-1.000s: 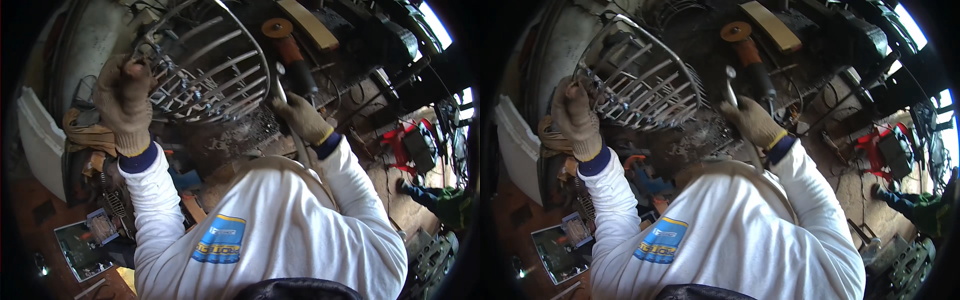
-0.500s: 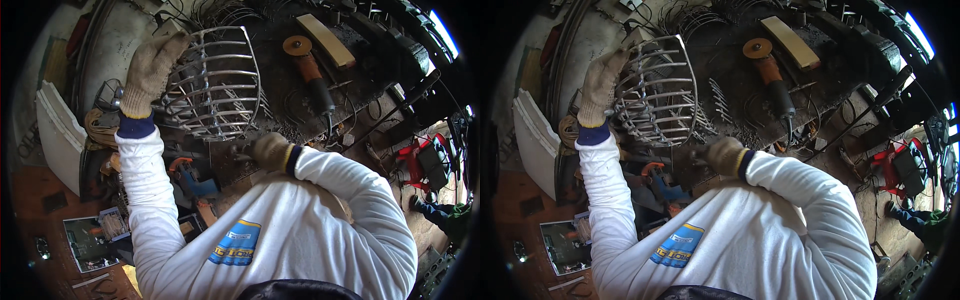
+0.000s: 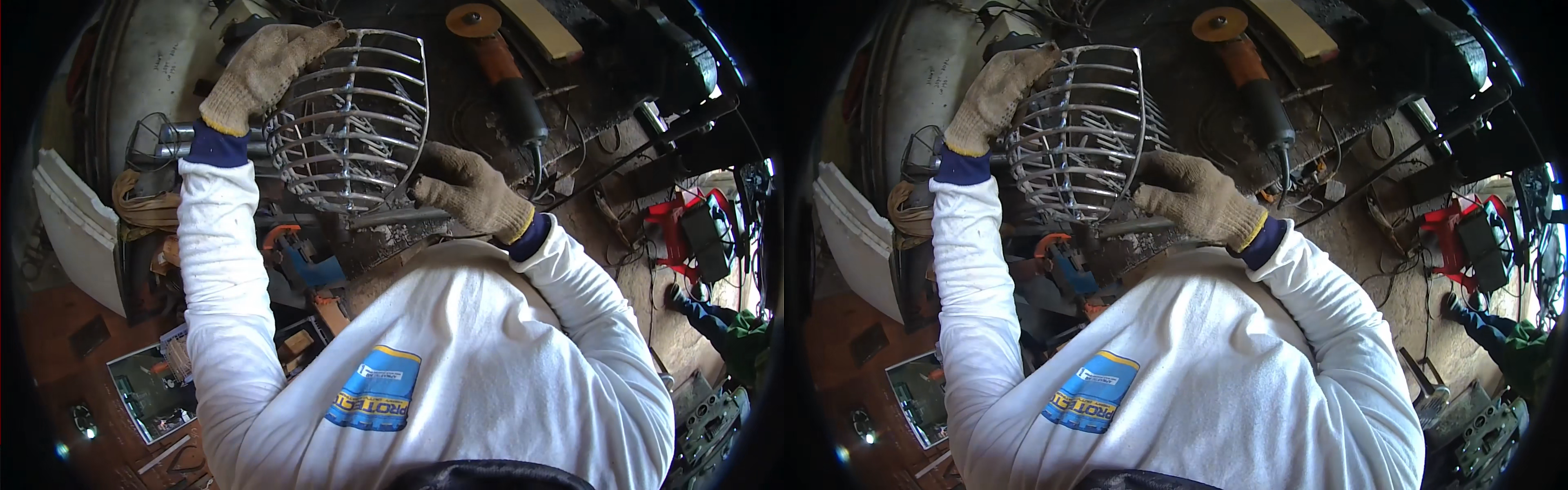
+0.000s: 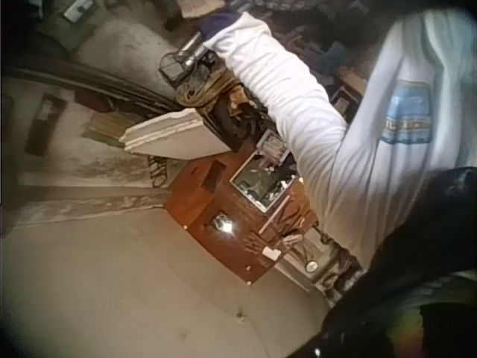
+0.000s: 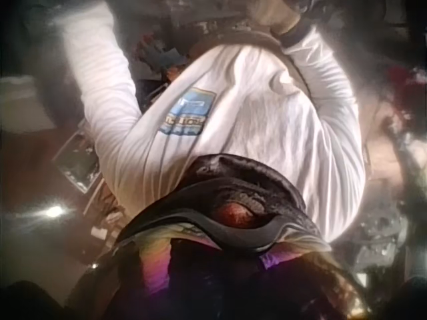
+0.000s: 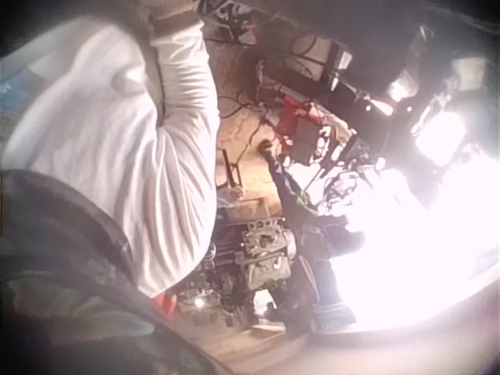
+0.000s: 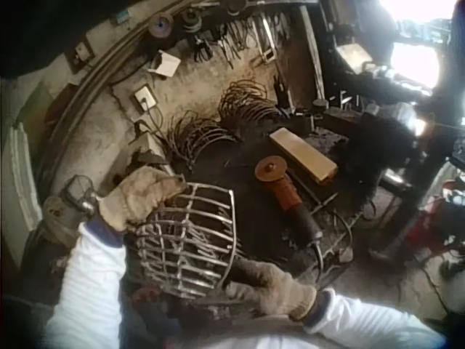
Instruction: The person uses a hammer to strike and straighten the metal bars of a hemispherical wire cage while holding it on a workbench.
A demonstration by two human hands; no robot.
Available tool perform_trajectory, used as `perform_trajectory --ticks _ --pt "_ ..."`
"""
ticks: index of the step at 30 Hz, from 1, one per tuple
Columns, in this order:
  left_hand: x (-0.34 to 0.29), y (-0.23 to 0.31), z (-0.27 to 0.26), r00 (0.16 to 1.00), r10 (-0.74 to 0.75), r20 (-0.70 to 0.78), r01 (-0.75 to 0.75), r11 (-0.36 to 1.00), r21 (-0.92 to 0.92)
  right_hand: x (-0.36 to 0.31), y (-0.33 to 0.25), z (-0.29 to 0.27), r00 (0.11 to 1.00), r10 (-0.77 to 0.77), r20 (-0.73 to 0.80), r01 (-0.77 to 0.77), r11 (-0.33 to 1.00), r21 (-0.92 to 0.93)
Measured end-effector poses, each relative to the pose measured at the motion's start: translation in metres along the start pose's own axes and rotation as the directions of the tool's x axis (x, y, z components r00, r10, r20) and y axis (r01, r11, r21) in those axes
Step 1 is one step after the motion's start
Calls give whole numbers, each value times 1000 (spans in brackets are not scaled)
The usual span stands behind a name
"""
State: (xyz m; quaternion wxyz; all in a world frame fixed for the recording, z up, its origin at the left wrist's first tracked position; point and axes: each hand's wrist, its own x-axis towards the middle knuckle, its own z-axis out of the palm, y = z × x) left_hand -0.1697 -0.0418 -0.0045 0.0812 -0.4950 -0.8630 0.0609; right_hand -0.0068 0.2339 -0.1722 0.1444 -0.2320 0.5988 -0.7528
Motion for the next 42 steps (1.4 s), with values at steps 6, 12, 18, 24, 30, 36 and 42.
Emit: perform_trajectory --ticks 6,12,18,24,30,36,42 --pt "18 -8 45 993 98 -69 -93 993 73 -3 -3 0 990 141 -24 -135 974 183" --pt "49 0 50 977 -94 193 144 953 -267 -5 9 1 970 240 -31 -221 932 286" --pt "66 38 26 830 -395 393 521 801 -296 -10 10 2 965 262 3 -254 932 260" --pt "30 18 26 996 81 48 -77 993 -87 -13 3 6 987 145 62 -158 932 327" --pt "0 26 14 998 59 18 -60 996 65 -11 7 3 988 149 -40 -133 953 274" --pt "10 72 -2 943 -327 -66 294 908 -297 -10 -4 -5 975 199 -95 -165 945 283" --pt "-11 60 9 931 -366 4 343 869 -356 -14 -10 -2 977 213 -17 -198 932 303"
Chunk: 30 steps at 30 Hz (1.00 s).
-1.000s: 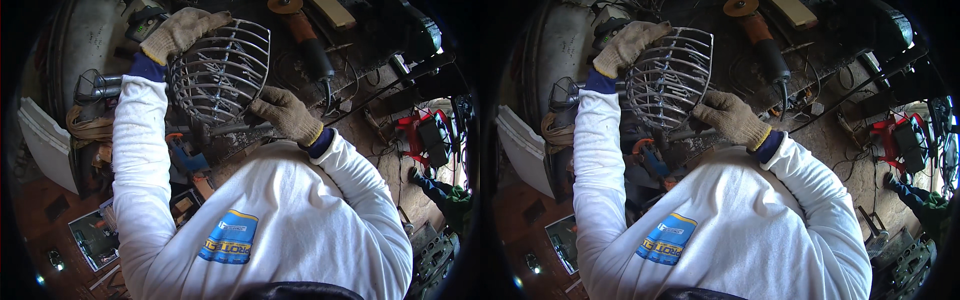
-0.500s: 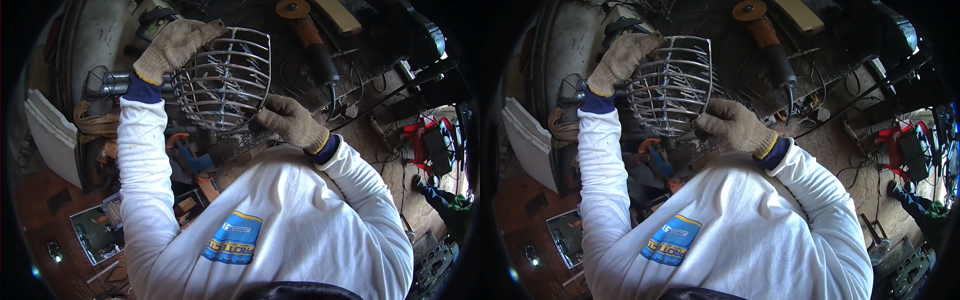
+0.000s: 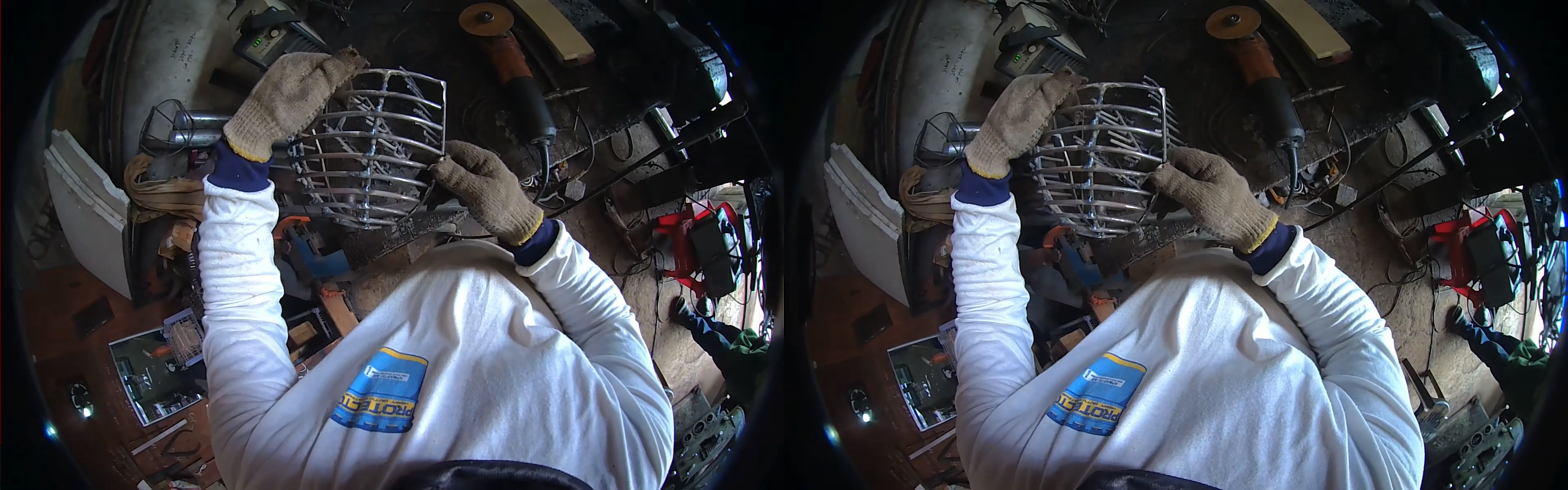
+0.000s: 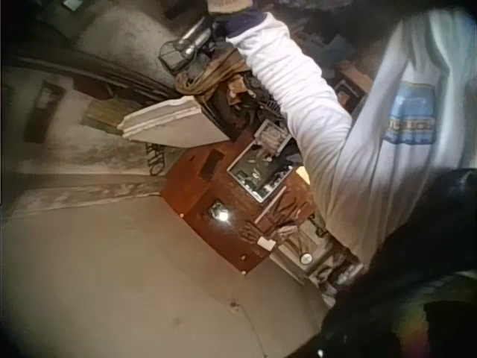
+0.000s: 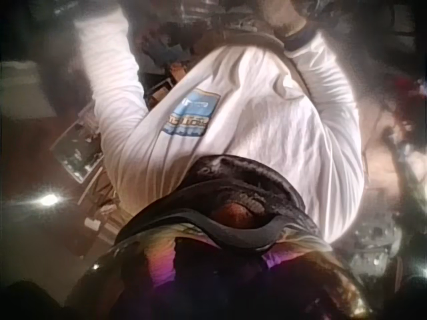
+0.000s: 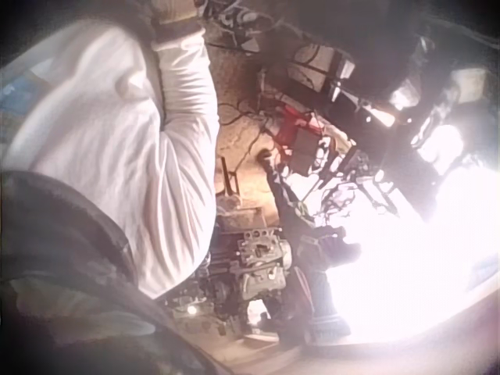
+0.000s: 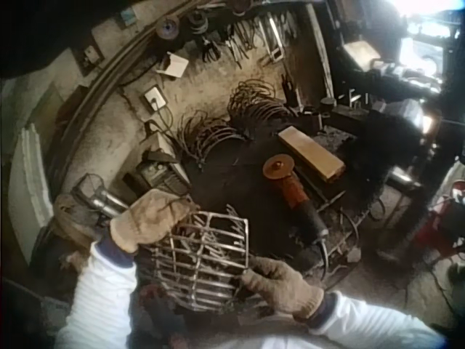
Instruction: The person uses a hammer to strike and straighten the metal bars of a hemispherical wire cage while holding it on a workbench.
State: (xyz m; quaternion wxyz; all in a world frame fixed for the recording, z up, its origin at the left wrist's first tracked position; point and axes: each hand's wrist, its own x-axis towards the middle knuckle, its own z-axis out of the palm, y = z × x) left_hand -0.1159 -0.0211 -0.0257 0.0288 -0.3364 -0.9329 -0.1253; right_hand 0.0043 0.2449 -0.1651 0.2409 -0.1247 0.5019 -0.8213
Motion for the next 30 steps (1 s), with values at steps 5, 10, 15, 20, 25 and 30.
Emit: perform_trajectory --ticks 5,10,15,20,25,30 --pt "2 31 1 994 -53 96 74 971 -228 6 15 -9 999 -46 21 34 920 391" --pt "-9 42 4 998 51 35 -49 998 -44 9 10 -10 981 -192 31 159 882 443" --pt "-7 45 7 988 -4 154 16 997 -79 16 6 -17 987 -160 17 141 912 385" --pt "-3 59 11 965 -6 263 38 993 -114 25 14 -18 995 -71 65 28 856 516" --pt "-20 39 24 967 254 -29 -255 962 -96 22 27 -21 999 18 46 -45 724 688" --pt "-24 45 11 973 -152 171 197 938 -284 15 18 -15 996 -54 73 6 843 538"
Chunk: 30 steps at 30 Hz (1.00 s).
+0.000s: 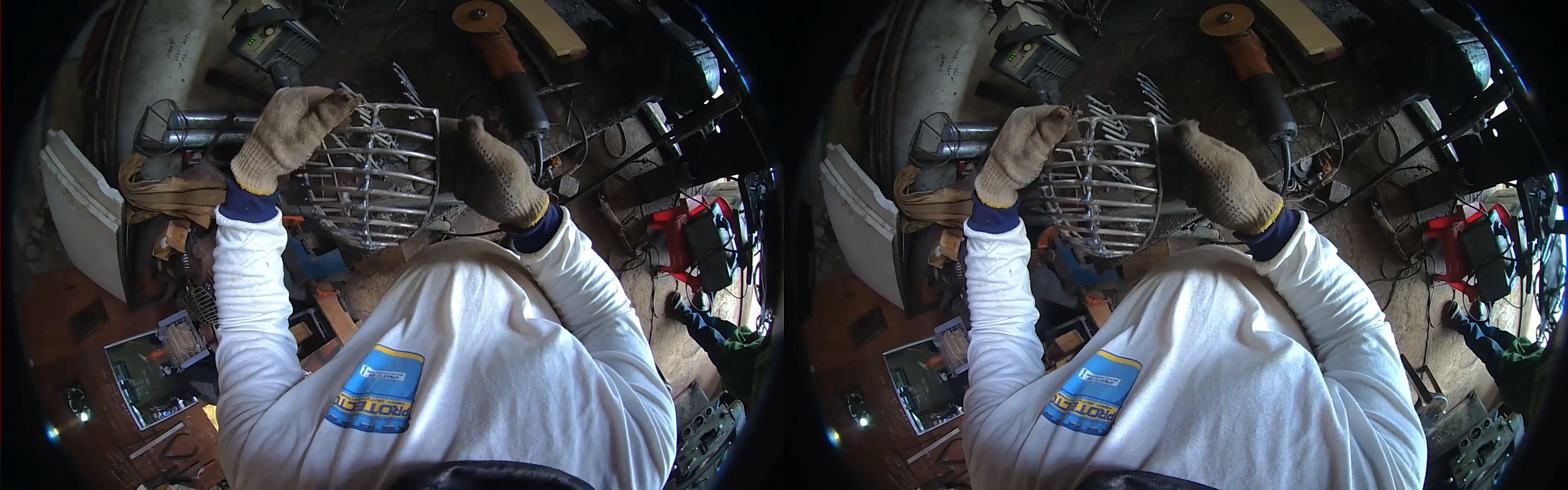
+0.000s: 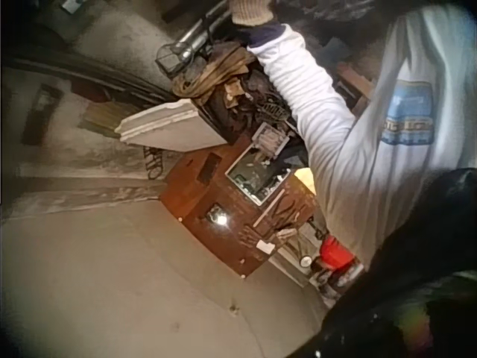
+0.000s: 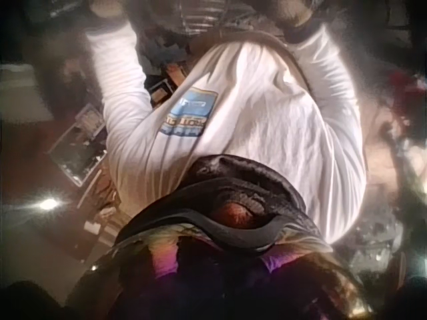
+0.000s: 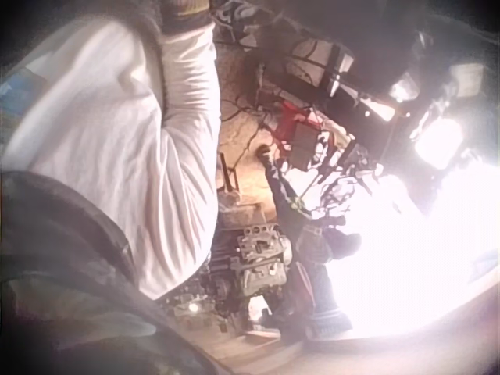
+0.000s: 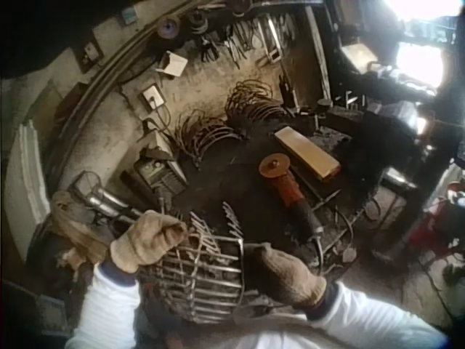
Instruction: The person uses a hammer to strike and straighten the metal bars of a hemispherical wire cage while holding it on a workbench.
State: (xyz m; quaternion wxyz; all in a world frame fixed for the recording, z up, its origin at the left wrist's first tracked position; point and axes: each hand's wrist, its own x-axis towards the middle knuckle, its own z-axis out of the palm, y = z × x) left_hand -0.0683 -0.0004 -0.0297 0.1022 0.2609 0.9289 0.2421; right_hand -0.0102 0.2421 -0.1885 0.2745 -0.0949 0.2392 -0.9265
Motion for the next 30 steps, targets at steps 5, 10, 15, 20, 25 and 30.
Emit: perform_trajectory --ticks 5,10,15,20,25,30 --pt "-15 -20 -2 997 -70 -41 67 996 -53 -6 0 14 1000 1 -23 -5 983 -184" --pt "-27 -45 -4 982 -83 -170 52 982 -182 -11 14 12 998 -31 59 49 -264 -963" --pt "-37 -26 -10 951 -289 -112 282 957 -72 3 45 -13 983 172 68 154 -554 -818" --pt "-58 -41 -5 894 -364 -262 315 926 -209 -5 48 8 954 61 294 222 -802 -555" --pt "-87 -47 -10 830 -302 -469 176 939 -294 -25 20 15 995 55 -86 -70 -245 -967" --pt "-118 -54 -14 745 -506 -435 211 797 -565 -65 12 -7 979 -121 -166 -161 50 -986"
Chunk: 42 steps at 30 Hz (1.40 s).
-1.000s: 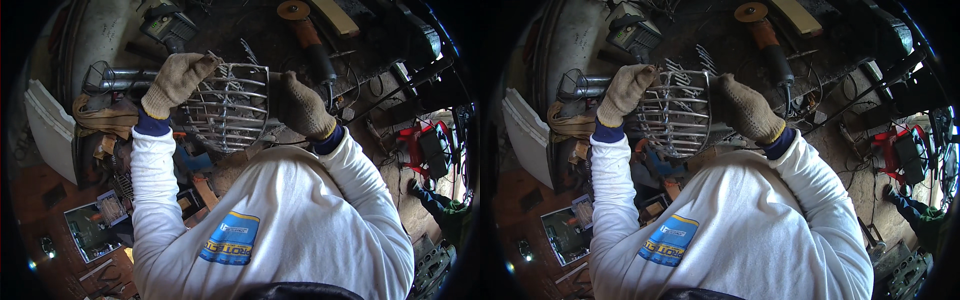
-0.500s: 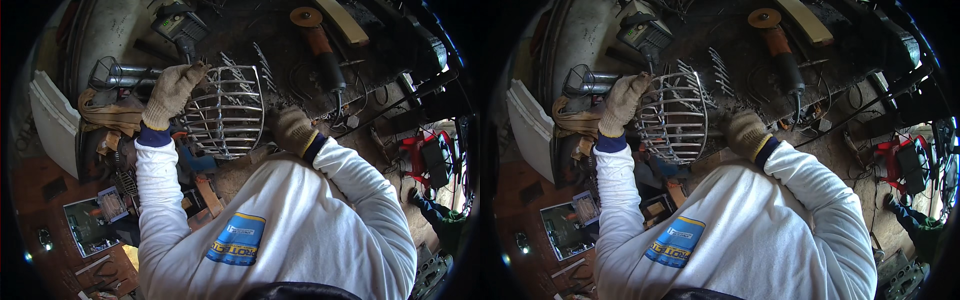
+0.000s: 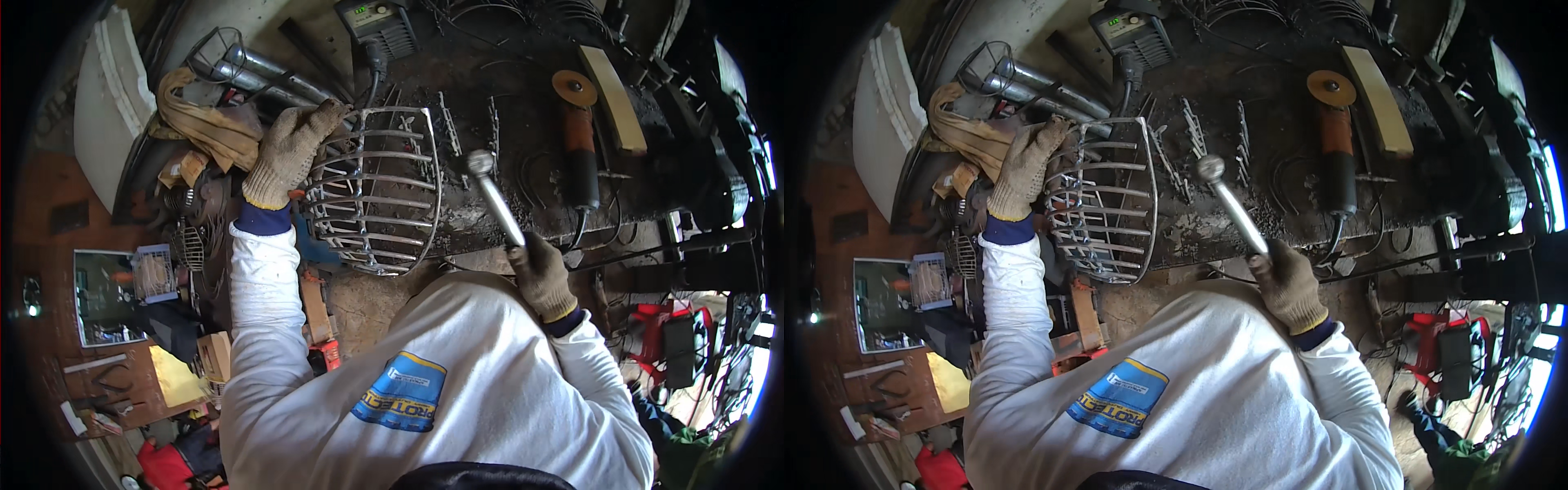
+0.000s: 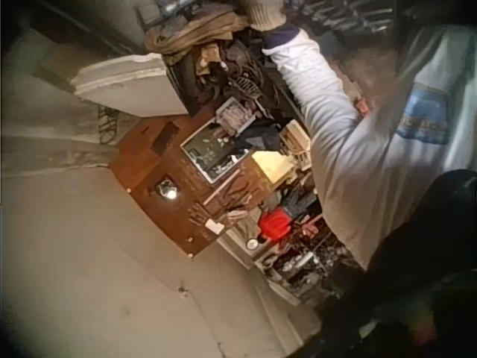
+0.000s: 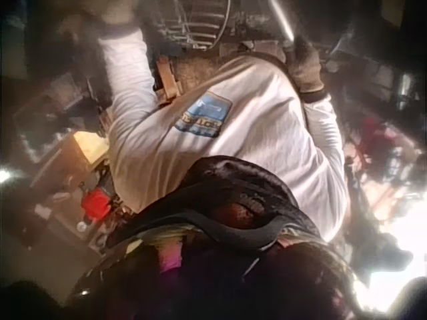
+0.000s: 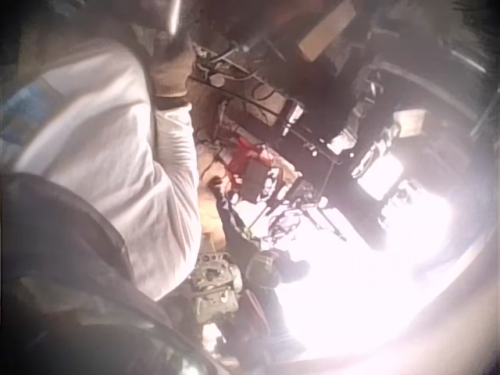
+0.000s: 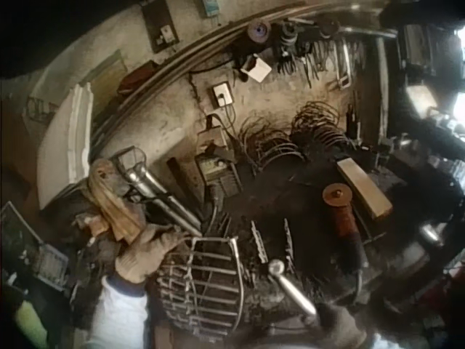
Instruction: The person uses a hammer to strike and straighten the metal bars of a hemispherical wire cage while holding it on a workbench.
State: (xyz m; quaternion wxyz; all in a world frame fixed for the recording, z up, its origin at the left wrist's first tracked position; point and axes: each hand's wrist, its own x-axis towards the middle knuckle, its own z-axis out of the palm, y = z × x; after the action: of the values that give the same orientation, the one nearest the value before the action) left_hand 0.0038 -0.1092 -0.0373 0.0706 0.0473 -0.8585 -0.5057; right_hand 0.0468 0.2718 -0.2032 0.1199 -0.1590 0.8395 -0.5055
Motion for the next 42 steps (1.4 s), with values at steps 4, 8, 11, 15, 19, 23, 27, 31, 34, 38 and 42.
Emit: perform_trajectory --ticks 4,8,11,15,19,23,27,31,34,38,42 --pt "-1 -6 7 998 -49 -29 46 994 -96 2 -17 -14 970 -162 -179 217 913 347" --pt "2 12 13 959 -265 101 261 964 46 17 -66 -21 894 -221 -391 409 759 506" --pt "8 -1 29 993 -111 49 108 992 65 26 -72 -22 943 -220 -248 325 762 560" --pt "18 -2 42 976 155 153 -181 968 174 32 -76 10 967 -96 -237 232 722 652" --pt "8 19 60 960 243 141 -266 947 178 27 -88 2 983 -4 -181 125 742 659" --pt "-7 35 61 925 303 231 -368 866 339 34 -89 -1 969 -59 -239 202 745 636" --pt "-22 44 71 929 317 193 -353 914 200 44 -78 -14 980 -94 -177 186 761 622" --pt "-29 38 72 881 338 333 -395 910 122 62 -88 -29 962 -247 -117 254 649 717" --pt "-40 53 81 890 365 274 -424 883 201 71 -91 -41 950 -305 -73 276 702 657" --pt "-54 67 74 911 388 143 -413 846 336 85 -91 -41 856 -426 -292 514 759 400" --pt "-64 85 63 917 399 -20 -321 766 556 78 -89 -35 746 -483 -458 657 647 388"
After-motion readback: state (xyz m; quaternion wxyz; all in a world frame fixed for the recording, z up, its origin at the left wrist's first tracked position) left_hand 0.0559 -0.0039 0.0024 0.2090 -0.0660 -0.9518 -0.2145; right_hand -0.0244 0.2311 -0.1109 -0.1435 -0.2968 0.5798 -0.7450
